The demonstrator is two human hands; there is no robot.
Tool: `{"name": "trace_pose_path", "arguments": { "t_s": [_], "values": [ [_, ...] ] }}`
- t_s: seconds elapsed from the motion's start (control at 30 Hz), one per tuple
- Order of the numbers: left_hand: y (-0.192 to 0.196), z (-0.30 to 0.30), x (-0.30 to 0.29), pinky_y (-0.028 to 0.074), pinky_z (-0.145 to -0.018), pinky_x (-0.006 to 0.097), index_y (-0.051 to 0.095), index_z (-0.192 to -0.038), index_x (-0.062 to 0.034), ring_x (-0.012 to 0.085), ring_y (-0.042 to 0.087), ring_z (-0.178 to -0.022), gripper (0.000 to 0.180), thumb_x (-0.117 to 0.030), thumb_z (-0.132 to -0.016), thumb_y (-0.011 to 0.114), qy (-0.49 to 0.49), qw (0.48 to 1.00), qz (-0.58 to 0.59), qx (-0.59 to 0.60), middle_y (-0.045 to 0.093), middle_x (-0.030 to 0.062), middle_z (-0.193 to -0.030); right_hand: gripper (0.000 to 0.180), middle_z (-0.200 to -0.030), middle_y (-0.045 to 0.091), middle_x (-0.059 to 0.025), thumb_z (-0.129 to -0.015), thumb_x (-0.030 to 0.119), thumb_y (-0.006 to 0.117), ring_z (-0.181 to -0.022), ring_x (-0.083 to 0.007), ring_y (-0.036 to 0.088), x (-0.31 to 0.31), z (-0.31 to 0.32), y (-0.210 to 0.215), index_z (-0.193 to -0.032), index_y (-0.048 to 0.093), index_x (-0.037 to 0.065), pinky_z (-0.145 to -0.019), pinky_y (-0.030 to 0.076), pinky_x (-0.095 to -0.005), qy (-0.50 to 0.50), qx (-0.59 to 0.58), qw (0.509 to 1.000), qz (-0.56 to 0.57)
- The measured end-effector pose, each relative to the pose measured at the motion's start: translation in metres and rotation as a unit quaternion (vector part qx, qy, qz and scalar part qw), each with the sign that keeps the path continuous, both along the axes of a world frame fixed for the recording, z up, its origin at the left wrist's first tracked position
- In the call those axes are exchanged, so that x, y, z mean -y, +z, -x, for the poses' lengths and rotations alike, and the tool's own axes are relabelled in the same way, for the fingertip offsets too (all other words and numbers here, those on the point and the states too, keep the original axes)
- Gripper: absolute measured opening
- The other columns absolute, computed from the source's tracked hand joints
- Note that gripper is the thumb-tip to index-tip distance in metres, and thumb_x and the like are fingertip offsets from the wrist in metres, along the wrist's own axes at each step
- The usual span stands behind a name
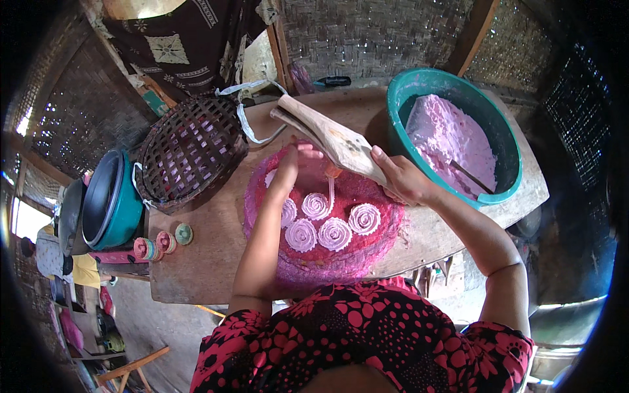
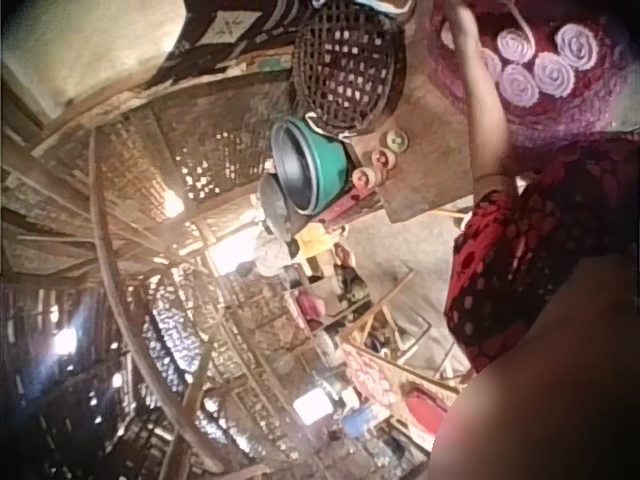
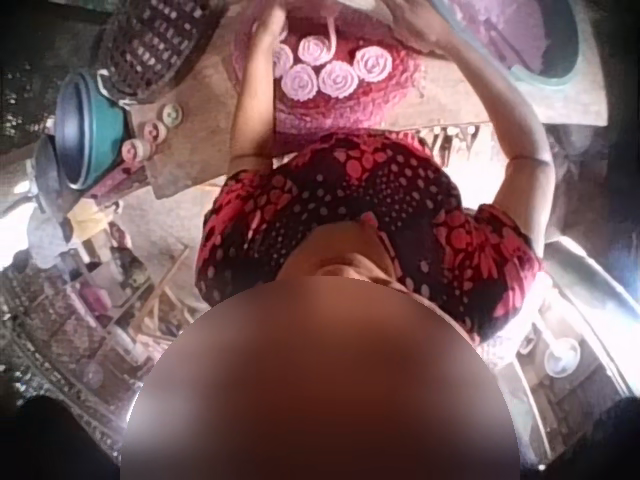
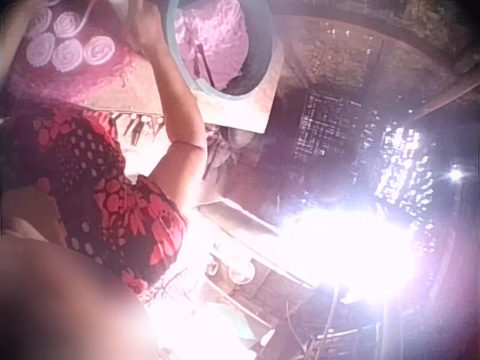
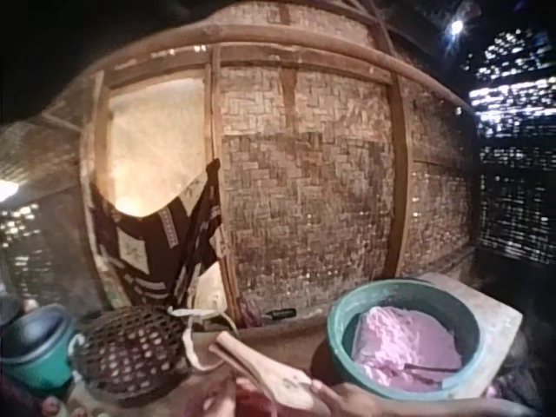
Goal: The person scoops pink dough from a green bowl and uses a wooden extruder to form spiral shapes onto a pink mat. They repeatedly extrude, release, and arrange the spirals, then transfer the mat with the formed shapes into a woven basket.
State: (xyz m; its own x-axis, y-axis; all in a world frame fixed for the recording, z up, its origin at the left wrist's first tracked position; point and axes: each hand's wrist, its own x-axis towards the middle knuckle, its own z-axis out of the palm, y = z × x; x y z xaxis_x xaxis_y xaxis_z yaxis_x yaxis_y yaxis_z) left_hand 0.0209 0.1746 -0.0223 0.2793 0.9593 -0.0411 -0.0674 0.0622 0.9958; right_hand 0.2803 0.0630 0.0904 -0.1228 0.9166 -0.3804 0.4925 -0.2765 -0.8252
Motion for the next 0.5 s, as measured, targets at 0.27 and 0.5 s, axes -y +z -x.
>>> {"name": "trace_pose_path", "arguments": {
  "t_s": [0.27, 0.5],
  "values": [
    [-0.015, 0.000, 0.014, 0.040, -0.105, 0.035, 0.056, -0.134, 0.0011, 0.0233, 0.061, -0.115, 0.058, -0.040, -0.105, 0.028, -0.026, 0.997, -0.023, -0.065, 0.068, 0.0163, -0.117, 0.077, -0.055, 0.046, -0.0007, -0.100, 0.066, 0.035, -0.046, -0.0099, 0.044, -0.003, 0.007, -0.002, -0.091, 0.066, -0.004, -0.042, 0.033, -0.0293, -0.012, -0.083, 0.996, 0.008],
    [-0.014, 0.003, 0.017, 0.045, -0.097, 0.038, 0.061, -0.127, 0.0036, 0.0280, 0.063, -0.111, 0.056, -0.041, -0.104, 0.036, 0.043, 0.987, -0.062, -0.143, 0.069, 0.0215, -0.114, 0.076, -0.055, 0.046, 0.0006, -0.100, 0.066, 0.036, -0.043, -0.0090, 0.041, -0.005, 0.015, -0.006, -0.093, 0.065, -0.004, -0.040, 0.030, -0.0278, -0.024, -0.141, 0.990, -0.007]
  ]
}}
